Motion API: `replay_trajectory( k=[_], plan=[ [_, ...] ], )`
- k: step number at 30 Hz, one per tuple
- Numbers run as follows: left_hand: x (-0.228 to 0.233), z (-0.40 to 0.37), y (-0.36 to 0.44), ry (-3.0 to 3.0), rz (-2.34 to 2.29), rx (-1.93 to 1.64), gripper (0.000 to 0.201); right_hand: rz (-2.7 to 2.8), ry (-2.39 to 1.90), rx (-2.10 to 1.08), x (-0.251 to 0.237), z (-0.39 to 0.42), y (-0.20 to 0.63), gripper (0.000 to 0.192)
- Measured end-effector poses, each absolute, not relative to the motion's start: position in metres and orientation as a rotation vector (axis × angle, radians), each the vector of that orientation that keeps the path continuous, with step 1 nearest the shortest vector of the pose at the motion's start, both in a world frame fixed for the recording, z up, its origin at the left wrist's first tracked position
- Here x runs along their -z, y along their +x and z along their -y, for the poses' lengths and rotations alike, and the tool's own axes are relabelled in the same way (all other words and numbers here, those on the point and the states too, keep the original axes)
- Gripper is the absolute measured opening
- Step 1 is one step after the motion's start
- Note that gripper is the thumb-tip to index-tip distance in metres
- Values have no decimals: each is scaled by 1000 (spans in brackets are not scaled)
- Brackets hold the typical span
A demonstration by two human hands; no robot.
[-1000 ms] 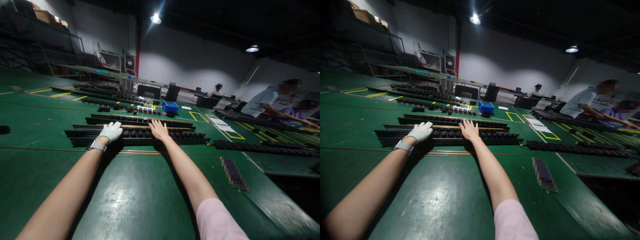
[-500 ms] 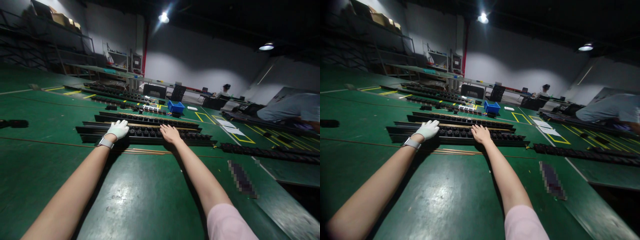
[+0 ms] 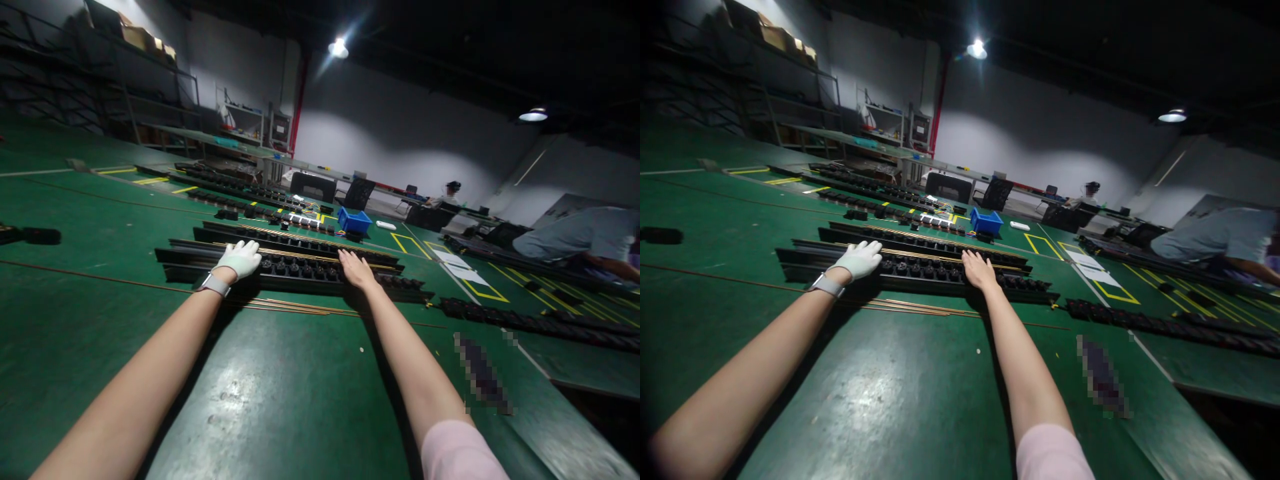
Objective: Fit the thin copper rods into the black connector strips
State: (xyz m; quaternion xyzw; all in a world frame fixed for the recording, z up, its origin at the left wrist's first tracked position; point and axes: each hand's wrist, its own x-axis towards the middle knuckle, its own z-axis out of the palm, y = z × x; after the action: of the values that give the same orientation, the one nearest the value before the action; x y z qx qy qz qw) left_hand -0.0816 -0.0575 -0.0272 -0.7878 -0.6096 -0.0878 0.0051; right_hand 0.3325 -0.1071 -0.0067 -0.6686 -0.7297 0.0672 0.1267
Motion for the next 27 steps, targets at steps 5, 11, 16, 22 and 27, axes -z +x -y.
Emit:
replay_trajectory(
  k=[5, 11, 16, 22, 27],
  plan=[
    [24, 61, -81, -2471, 1910, 296, 66, 2263, -1977, -239, 9, 107, 329, 66],
    [21, 68, -80, -2459, 1859, 265, 64, 2121, -1944, -189, -1, 103, 347, 66],
    [17, 70, -78, -2449, 1891, 280, 59, 2095, -2005, -176, 0, 106, 366, 67],
    [19, 67, -79, -2464, 1876, 397, 47, 2292, -2043, -173, 8, 111, 364, 63],
    [26, 63, -83, -2474, 1834, 537, 42, 2242, -2039, -135, -2, 114, 373, 65]
  ],
)
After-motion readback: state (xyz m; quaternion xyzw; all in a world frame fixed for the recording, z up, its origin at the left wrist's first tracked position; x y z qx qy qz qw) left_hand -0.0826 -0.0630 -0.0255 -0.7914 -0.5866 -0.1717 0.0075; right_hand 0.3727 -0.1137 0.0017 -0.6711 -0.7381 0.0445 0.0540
